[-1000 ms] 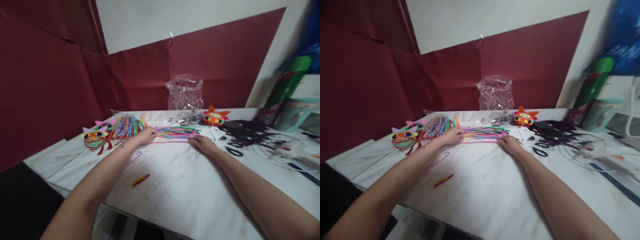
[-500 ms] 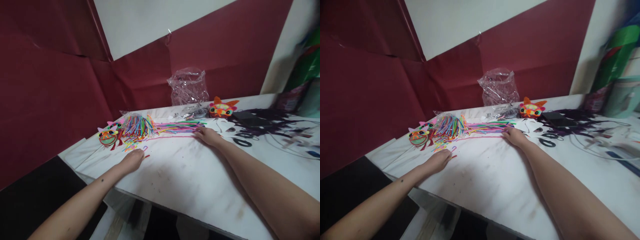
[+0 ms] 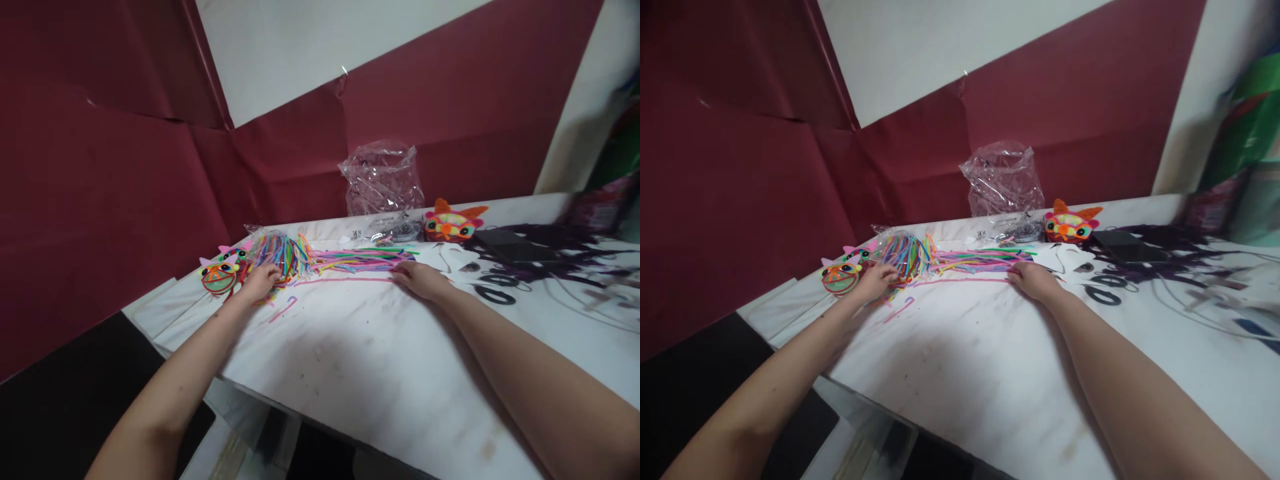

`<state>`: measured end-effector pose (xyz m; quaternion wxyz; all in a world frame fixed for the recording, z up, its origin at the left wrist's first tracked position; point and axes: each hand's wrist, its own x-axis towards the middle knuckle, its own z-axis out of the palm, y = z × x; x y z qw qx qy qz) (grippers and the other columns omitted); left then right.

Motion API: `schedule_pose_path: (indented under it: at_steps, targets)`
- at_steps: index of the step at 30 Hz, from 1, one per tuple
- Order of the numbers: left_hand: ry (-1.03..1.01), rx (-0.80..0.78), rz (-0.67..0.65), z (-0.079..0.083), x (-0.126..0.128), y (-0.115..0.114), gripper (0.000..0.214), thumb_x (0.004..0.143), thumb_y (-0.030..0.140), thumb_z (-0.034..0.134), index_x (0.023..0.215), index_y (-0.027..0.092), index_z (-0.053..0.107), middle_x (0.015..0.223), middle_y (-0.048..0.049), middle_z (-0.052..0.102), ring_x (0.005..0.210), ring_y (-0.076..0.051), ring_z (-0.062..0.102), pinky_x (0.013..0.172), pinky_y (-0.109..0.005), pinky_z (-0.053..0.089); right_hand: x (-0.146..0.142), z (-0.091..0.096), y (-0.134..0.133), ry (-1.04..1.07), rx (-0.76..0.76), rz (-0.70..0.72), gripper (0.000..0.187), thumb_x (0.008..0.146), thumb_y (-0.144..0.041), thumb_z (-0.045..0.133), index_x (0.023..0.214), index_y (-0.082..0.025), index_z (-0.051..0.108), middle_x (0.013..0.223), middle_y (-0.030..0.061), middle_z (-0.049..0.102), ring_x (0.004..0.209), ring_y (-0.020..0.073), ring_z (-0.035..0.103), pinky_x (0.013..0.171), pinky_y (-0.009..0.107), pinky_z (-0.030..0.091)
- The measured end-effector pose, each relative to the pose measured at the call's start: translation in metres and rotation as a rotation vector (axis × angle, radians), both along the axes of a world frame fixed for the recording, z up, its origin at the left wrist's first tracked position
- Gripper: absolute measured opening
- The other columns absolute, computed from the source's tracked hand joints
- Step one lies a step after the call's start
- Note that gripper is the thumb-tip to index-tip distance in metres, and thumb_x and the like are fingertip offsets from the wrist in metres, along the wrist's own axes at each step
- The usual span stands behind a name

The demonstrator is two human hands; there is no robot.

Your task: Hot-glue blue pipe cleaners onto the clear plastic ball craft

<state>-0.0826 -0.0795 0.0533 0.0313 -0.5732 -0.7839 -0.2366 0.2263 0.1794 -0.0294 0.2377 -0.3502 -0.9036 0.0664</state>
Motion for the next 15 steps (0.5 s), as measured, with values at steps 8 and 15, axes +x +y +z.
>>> schedule_pose_path:
  at_steps: [8,15]
  targets:
    - [-0.201,-0.271,-0.457,-0.046,0.12,-0.047,0.017,0.072,0.027,0.071,0.087,0.02,0.069,0.084,-0.0011,0.067,0.075,-0.014,0.061,0.071,-0.022,0.047,0.002,0.006,-0.005,-0.068,-0.008,-0.021,0.026,0.089,-0.038,0.049,0.095,-0.019,0.066,0.092,0.0105,0.073,0.082,0.0239,0.066,0.065,0.028,0.042]
    - [-0.122,-0.16,-0.38,-0.058,0.099,-0.038,0.01,0.079,0.015,0.061,0.071,0.017,0.065,0.074,-0.0019,0.062,0.073,-0.013,0.059,0.069,-0.023,0.046,0.004,0.008,-0.008,-0.09,0.012,-0.012,0.025,0.09,-0.036,0.048,0.092,-0.019,0.066,0.09,0.0103,0.073,0.081,0.0231,0.066,0.064,0.027,0.042]
